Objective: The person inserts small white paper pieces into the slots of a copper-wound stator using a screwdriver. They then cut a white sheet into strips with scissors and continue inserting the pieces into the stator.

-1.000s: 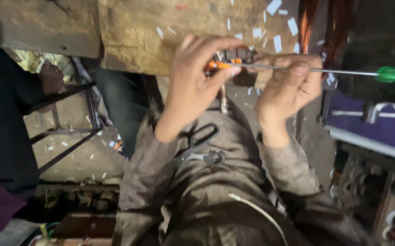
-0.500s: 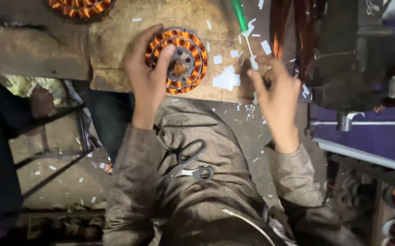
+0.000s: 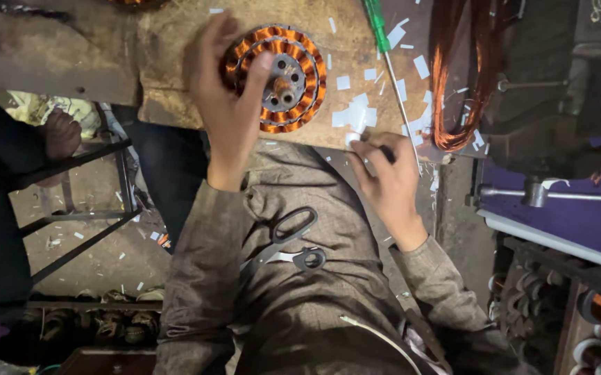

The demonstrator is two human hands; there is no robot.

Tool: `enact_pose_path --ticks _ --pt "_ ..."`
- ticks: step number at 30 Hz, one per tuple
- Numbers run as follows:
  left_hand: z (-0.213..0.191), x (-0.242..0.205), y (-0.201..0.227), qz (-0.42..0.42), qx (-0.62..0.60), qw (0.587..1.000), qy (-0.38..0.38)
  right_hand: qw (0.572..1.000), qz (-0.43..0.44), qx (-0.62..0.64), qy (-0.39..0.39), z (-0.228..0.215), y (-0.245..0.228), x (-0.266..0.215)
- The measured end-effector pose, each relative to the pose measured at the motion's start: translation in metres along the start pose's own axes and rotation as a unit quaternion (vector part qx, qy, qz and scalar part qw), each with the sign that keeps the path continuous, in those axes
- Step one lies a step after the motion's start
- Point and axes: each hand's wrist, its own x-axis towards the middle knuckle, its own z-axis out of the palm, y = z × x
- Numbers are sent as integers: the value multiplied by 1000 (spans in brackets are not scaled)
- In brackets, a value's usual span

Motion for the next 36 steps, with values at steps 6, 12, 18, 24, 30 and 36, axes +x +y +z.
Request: enact_pose_path --ticks 6,12,18,24,30,36 --pt "-8 -71 54 -49 30 997 58 1000 -12 26 3 -1 9 -15" --pt "2 -114 75 -144 0 985 -100 821 376 421 -89 -4 -21 -32" --pt "-6 -109 74 -133 5 984 -117 843 283 443 -114 4 -26 -28" --pt "-8 -115 92 -138 9 986 -92 796 285 526 -95 10 -13 -38" --pt "-11 -113 100 -145 -32 982 -113 678 291 658 -149 3 5 -37" --pt "-7 -116 104 -129 6 988 -90 765 262 573 -136 5 2 -37"
